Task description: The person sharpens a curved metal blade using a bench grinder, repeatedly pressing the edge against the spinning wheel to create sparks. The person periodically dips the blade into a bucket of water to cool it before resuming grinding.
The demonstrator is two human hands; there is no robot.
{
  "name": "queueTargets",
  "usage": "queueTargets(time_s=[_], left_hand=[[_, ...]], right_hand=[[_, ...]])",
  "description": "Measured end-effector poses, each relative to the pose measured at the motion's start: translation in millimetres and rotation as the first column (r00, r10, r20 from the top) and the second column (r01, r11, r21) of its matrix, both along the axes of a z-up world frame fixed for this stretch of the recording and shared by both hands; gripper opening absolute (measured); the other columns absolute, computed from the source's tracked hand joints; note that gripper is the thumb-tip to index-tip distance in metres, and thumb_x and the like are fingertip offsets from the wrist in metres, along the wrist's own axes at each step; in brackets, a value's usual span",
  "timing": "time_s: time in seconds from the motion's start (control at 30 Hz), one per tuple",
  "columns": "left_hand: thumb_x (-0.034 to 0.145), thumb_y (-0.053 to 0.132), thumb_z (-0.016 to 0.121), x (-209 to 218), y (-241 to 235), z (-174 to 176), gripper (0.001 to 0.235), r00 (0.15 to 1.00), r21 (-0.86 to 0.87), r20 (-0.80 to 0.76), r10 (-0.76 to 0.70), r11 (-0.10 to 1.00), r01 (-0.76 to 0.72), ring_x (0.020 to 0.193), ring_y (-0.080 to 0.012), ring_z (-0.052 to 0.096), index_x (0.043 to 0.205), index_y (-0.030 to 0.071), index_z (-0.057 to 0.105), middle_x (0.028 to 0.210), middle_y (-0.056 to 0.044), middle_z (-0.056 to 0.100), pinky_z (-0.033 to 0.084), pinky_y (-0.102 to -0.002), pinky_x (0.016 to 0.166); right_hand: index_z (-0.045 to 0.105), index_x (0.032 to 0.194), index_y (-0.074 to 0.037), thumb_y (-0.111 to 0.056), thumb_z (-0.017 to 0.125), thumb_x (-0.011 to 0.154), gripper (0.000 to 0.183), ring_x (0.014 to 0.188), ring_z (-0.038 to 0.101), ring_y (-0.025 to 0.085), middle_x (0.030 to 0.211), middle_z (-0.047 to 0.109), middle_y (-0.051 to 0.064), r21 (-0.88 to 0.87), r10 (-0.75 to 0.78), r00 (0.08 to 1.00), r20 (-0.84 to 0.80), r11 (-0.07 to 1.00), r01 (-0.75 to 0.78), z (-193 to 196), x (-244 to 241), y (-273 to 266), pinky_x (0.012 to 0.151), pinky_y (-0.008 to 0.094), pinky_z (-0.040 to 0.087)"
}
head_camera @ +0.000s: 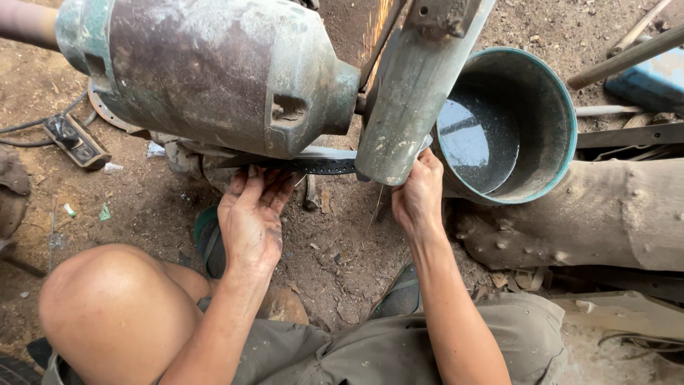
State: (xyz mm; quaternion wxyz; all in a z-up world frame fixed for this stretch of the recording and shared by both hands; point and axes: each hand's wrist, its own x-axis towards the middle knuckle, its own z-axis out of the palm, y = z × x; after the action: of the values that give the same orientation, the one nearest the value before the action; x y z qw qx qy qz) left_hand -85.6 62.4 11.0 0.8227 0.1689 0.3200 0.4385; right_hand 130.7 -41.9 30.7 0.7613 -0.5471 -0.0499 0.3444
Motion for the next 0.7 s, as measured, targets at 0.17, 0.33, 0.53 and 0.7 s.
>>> queueTargets(time_s=[0.17,0.33,0.53,0.7], left_hand=[[0.105,0.006,0.059,2,-2,-4,0.010,1.000,-0.002,0.010,0.006,1.000,-0.006,0.106,-0.0282,0.071,0.115,0.004,0.062,0.115,-0.011,0.069,0.061,-0.046,0.097],[0.105,0.006,0.058,2,-1,-2,0.012,1.000,-0.014,-0.008,0.006,1.000,-0.007,0.107,-0.0276,0.070,0.116,0.004,0.062,0.115,-0.011,0.070,0.060,-0.045,0.096],[0.104,0.008,0.057,1,-1,1,0.014,0.999,-0.019,-0.034,0.007,1.000,-0.007,0.106,-0.0270,0.071,0.115,0.003,0.063,0.113,-0.011,0.071,0.061,-0.044,0.096],[0.102,0.007,0.060,12,-7,-5,0.015,1.000,-0.062,-0.002,0.011,0.998,-0.011,0.100,-0.0260,0.070,0.116,0.003,0.063,0.111,-0.012,0.070,0.061,-0.042,0.093]], right_hand=[[0.052,0.130,0.015,0.000,0.055,0.099,0.034,0.093,0.076,0.018,0.115,0.071,0.020,0.020,-0.011,1.000,-0.006,1.000,0.011,2,-1,-2,0.083,0.031,0.067],[0.052,0.131,0.017,0.001,0.056,0.101,0.034,0.088,0.076,0.020,0.113,0.071,0.024,0.015,-0.008,1.000,0.012,1.000,0.008,5,-2,-4,0.076,0.029,0.065],[0.051,0.130,0.015,0.000,0.054,0.098,0.036,0.086,0.078,0.020,0.110,0.073,0.021,-0.037,-0.010,1.000,0.010,0.999,0.010,8,-3,1,0.074,0.032,0.069],[0.053,0.127,0.015,0.007,0.056,0.096,0.031,0.071,0.073,0.015,0.102,0.074,0.021,0.027,-0.018,0.999,0.033,0.999,0.017,2,9,-9,0.058,0.023,0.061]])
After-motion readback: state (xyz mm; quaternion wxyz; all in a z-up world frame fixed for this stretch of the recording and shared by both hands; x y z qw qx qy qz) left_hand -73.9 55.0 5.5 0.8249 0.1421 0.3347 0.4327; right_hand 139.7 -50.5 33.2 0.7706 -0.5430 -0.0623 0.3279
